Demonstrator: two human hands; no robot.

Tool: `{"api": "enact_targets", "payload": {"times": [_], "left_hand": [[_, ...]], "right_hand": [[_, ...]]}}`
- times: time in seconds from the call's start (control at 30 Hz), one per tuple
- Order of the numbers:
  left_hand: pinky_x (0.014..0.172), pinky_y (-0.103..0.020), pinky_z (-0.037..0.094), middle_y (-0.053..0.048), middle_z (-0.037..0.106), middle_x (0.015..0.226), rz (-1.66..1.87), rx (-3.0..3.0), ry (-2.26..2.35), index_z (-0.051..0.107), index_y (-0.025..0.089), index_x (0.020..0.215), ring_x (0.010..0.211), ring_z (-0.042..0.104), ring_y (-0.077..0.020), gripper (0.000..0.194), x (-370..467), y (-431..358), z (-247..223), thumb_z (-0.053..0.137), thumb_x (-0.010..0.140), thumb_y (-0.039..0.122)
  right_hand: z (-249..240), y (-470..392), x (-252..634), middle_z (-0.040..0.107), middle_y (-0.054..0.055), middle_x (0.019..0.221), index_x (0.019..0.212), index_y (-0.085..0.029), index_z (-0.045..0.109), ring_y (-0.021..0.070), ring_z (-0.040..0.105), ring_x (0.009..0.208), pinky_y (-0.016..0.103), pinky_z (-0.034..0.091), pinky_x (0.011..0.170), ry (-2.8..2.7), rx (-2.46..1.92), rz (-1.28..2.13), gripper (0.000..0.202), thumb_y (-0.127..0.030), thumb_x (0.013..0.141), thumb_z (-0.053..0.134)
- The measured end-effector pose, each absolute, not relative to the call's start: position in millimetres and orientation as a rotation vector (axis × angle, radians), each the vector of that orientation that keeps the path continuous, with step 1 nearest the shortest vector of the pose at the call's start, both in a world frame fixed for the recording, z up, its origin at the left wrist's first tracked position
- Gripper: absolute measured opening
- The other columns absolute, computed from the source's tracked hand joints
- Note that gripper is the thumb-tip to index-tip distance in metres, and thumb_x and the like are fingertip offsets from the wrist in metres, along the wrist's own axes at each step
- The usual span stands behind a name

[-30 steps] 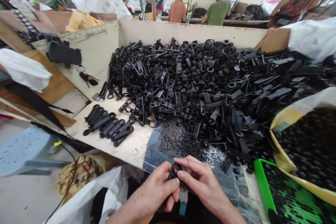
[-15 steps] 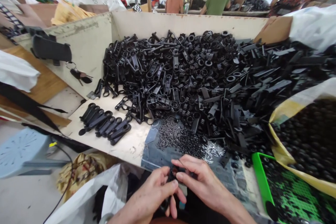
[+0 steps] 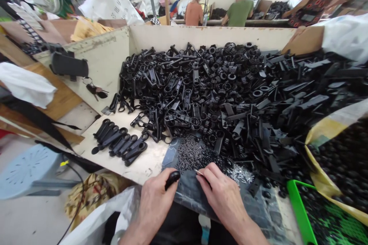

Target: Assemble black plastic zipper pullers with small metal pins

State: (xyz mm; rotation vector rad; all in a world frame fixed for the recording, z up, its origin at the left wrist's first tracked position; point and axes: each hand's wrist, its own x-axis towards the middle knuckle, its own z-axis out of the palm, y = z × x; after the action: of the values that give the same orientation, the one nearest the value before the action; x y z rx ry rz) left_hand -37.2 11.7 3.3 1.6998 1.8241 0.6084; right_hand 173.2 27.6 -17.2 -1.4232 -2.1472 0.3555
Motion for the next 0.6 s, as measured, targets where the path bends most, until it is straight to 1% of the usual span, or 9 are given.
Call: {"api": "enact_targets", "payload": {"times": [0.1, 0.2, 0.3, 0.43, 0.53, 0.6], "left_hand": [[0.073, -0.031, 0.055, -0.002, 0.082, 0.093, 0.554, 2.009, 1.779, 0.073, 0.026, 0.104, 0.083, 0.078, -0.0248, 0.025, -31, 13, -7, 0.054, 0.093, 0.015], [0.074, -0.032, 0.059, -0.006, 0.083, 0.099, 0.597, 2.195, 1.771, 0.073, 0.023, 0.110, 0.082, 0.079, -0.0255, 0.032, -26, 17, -18, 0.054, 0.090, 0.008], [0.070, -0.033, 0.061, -0.008, 0.082, 0.092, 0.624, 2.303, 1.717, 0.072, 0.020, 0.106, 0.076, 0.079, -0.0254, 0.029, -29, 21, -24, 0.053, 0.090, 0.007], [0.073, -0.032, 0.062, -0.006, 0.081, 0.087, 0.644, 2.399, 1.561, 0.072, 0.022, 0.104, 0.076, 0.078, -0.0234, 0.033, -43, 20, -24, 0.054, 0.084, 0.003], [0.068, -0.028, 0.060, -0.003, 0.078, 0.079, 0.688, 2.468, 1.396, 0.072, 0.023, 0.109, 0.069, 0.075, -0.0201, 0.041, -55, 15, -21, 0.052, 0.081, -0.001], [0.069, -0.027, 0.060, -0.002, 0.079, 0.080, 0.748, 2.441, 1.366, 0.071, 0.024, 0.110, 0.070, 0.075, -0.0186, 0.042, -60, 12, -20, 0.051, 0.083, -0.001]], "right_hand": [[-22, 31, 167, 0.065, 0.003, 0.085, 0.091, -0.022, 0.067, 0.0145, 0.070, 0.068, 0.023, 0.046, 0.057, -2.212, -1.480, 0.247, 0.048, -0.036, 0.113, 0.027], [-22, 32, 167, 0.065, 0.003, 0.085, 0.088, -0.022, 0.066, 0.0145, 0.070, 0.067, 0.024, 0.044, 0.056, -2.216, -1.498, 0.249, 0.047, -0.036, 0.113, 0.029], [-20, 31, 168, 0.065, 0.003, 0.085, 0.086, -0.022, 0.066, 0.0150, 0.070, 0.068, 0.024, 0.045, 0.057, -2.192, -1.481, 0.297, 0.045, -0.035, 0.112, 0.032], [-19, 27, 168, 0.067, 0.003, 0.087, 0.092, -0.022, 0.067, 0.0145, 0.071, 0.071, 0.023, 0.047, 0.062, -2.160, -1.414, 0.351, 0.043, -0.038, 0.113, 0.033], [-20, 23, 169, 0.067, 0.002, 0.083, 0.090, -0.022, 0.066, 0.0137, 0.070, 0.067, 0.023, 0.046, 0.060, -2.191, -1.366, 0.299, 0.049, -0.041, 0.113, 0.028], [-21, 22, 170, 0.066, 0.002, 0.080, 0.088, -0.022, 0.066, 0.0131, 0.069, 0.063, 0.023, 0.043, 0.057, -2.207, -1.355, 0.259, 0.051, -0.042, 0.114, 0.025]]}}
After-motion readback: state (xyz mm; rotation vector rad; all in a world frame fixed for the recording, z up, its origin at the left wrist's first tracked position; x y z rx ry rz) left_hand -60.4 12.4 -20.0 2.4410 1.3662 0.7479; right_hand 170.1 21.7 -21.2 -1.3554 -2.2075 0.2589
